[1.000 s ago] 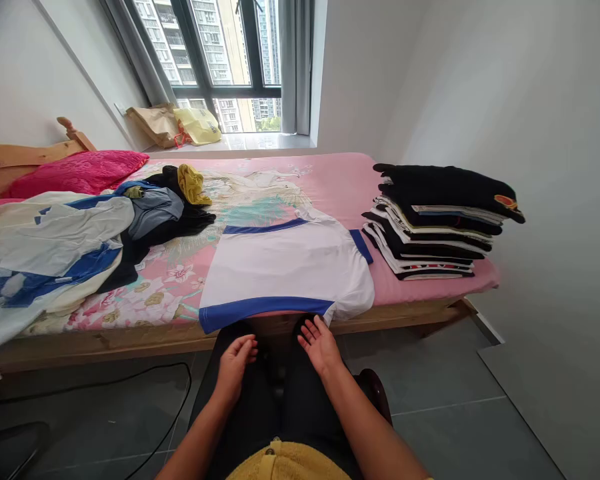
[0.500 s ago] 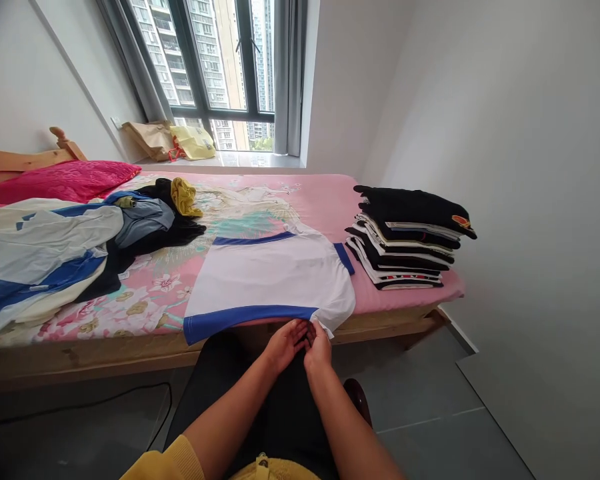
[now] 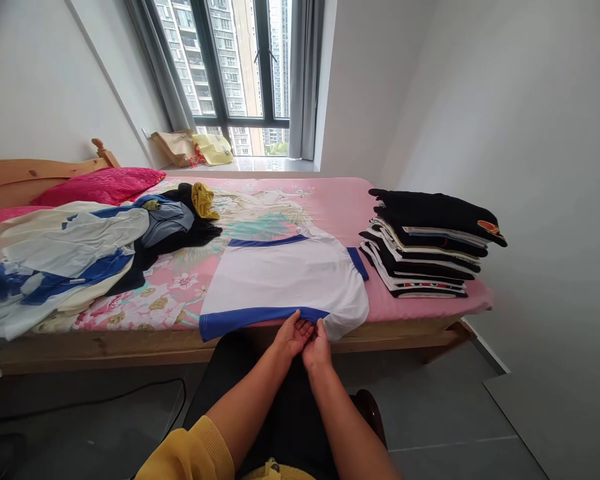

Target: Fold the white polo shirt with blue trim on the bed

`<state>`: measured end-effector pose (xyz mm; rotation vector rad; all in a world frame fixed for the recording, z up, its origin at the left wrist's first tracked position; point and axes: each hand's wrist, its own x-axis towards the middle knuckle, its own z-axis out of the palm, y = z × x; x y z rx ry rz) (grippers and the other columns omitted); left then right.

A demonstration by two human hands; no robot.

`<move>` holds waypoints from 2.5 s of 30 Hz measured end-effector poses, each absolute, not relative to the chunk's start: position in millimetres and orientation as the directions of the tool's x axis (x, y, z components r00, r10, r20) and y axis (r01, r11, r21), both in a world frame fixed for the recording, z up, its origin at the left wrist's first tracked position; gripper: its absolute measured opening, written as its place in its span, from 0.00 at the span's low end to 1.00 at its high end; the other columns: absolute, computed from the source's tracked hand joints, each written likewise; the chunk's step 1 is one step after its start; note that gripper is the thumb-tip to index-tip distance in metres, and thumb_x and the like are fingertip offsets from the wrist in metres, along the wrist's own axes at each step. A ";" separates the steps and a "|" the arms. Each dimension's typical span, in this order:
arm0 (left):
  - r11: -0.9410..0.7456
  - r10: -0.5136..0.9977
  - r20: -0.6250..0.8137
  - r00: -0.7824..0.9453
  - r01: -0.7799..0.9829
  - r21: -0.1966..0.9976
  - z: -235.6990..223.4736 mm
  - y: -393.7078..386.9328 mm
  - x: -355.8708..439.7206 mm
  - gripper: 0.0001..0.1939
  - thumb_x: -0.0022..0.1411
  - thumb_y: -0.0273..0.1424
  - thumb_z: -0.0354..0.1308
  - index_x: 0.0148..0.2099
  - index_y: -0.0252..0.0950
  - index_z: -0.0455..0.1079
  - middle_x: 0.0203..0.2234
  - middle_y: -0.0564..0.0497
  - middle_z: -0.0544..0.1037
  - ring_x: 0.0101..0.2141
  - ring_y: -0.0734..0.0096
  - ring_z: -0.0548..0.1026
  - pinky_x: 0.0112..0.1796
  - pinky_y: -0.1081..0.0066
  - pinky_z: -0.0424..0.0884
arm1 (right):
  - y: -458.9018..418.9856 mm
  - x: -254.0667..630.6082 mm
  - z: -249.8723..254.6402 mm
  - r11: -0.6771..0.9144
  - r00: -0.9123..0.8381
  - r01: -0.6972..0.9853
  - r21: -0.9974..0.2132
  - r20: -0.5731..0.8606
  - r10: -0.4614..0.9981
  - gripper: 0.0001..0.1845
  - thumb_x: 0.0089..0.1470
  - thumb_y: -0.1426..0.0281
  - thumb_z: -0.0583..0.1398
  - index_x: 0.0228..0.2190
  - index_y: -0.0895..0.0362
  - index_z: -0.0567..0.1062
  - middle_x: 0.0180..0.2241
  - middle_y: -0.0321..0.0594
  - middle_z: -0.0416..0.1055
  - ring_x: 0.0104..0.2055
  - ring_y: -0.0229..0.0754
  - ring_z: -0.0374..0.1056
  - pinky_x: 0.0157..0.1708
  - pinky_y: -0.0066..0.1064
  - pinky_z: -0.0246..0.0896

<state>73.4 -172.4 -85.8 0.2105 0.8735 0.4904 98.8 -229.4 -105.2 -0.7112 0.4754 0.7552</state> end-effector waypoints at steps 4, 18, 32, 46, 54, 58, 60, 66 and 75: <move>0.780 0.602 -0.687 0.407 -0.484 0.397 -84.5 -139.1 41.7 0.02 0.58 0.28 0.58 0.34 0.36 0.67 0.26 0.50 0.74 0.26 0.72 0.75 0.30 0.71 0.73 | -240.5 104.4 -114.5 0.516 0.627 -0.758 -0.400 -0.665 0.406 0.07 0.50 0.65 0.59 0.32 0.52 0.69 0.29 0.32 0.70 0.30 0.36 0.68 0.31 0.30 0.67; 0.584 0.768 -0.627 0.126 -0.539 0.607 -98.6 -66.1 -124.7 0.04 0.56 0.23 0.57 0.32 0.36 0.65 0.20 0.57 0.72 0.21 0.79 0.72 0.26 0.77 0.70 | -294.9 129.4 -138.8 0.539 0.622 -0.745 -0.394 -0.703 0.346 0.09 0.42 0.75 0.55 0.30 0.53 0.64 0.24 0.31 0.68 0.25 0.35 0.66 0.28 0.31 0.67; 0.567 0.822 -0.519 0.234 -0.249 0.785 -99.1 -38.3 -144.7 0.10 0.51 0.27 0.64 0.35 0.36 0.67 0.17 0.60 0.70 0.15 0.80 0.69 0.22 0.76 0.68 | -310.3 127.7 -142.1 0.422 0.592 -0.803 -0.419 -0.638 0.492 0.11 0.41 0.80 0.56 0.29 0.55 0.68 0.24 0.33 0.70 0.24 0.36 0.66 0.26 0.31 0.68; 0.593 0.783 -0.517 0.347 -0.165 0.788 -98.1 -41.8 -157.5 0.10 0.50 0.28 0.66 0.32 0.35 0.67 0.19 0.56 0.72 0.19 0.75 0.73 0.27 0.73 0.72 | -320.9 145.8 -164.6 0.457 0.566 -0.816 -0.353 -0.648 0.509 0.08 0.52 0.62 0.58 0.30 0.54 0.66 0.36 0.38 0.71 0.43 0.42 0.70 0.43 0.42 0.69; 0.579 0.766 -0.482 0.425 -0.132 0.805 -92.7 -39.9 -168.0 0.08 0.50 0.25 0.64 0.34 0.34 0.69 0.23 0.51 0.76 0.24 0.71 0.76 0.28 0.72 0.73 | -317.0 170.4 -175.4 0.272 0.633 -0.765 -0.584 -0.601 0.489 0.07 0.43 0.70 0.61 0.30 0.54 0.72 0.31 0.38 0.73 0.35 0.44 0.70 0.36 0.41 0.67; 0.568 0.761 -0.471 0.445 -0.109 0.816 -87.4 -32.8 -167.2 0.09 0.56 0.29 0.60 0.41 0.35 0.71 0.31 0.47 0.79 0.30 0.68 0.78 0.30 0.72 0.73 | -314.3 180.1 -168.3 0.302 0.690 -0.708 -0.638 -0.536 0.486 0.19 0.37 0.77 0.62 0.35 0.52 0.72 0.33 0.34 0.75 0.33 0.41 0.70 0.32 0.35 0.66; 0.558 0.770 -0.469 0.433 -0.099 0.824 -85.6 -28.3 -165.3 0.10 0.57 0.30 0.59 0.43 0.35 0.71 0.34 0.47 0.80 0.33 0.67 0.78 0.31 0.71 0.74 | -312.9 183.6 -164.2 0.299 0.709 -0.685 -0.664 -0.512 0.485 0.21 0.35 0.77 0.63 0.36 0.53 0.73 0.35 0.35 0.75 0.34 0.42 0.70 0.31 0.35 0.65; 0.548 0.792 -0.476 0.382 -0.099 0.831 -87.0 -19.5 -161.1 0.09 0.57 0.28 0.59 0.41 0.35 0.72 0.33 0.49 0.80 0.32 0.68 0.78 0.33 0.68 0.75 | -314.3 196.7 -160.3 0.260 0.781 -0.602 -0.755 -0.490 0.387 0.24 0.32 0.79 0.62 0.36 0.52 0.73 0.33 0.27 0.74 0.31 0.35 0.68 0.32 0.28 0.60; 0.560 0.784 -0.492 0.378 -0.089 0.824 -102.2 -19.8 -159.9 0.07 0.56 0.27 0.60 0.39 0.37 0.71 0.30 0.51 0.79 0.28 0.70 0.77 0.29 0.70 0.75 | -312.9 214.8 -161.1 0.135 0.757 -0.588 -0.797 -0.484 0.439 0.21 0.30 0.78 0.63 0.33 0.56 0.74 0.28 0.30 0.74 0.30 0.37 0.67 0.35 0.31 0.58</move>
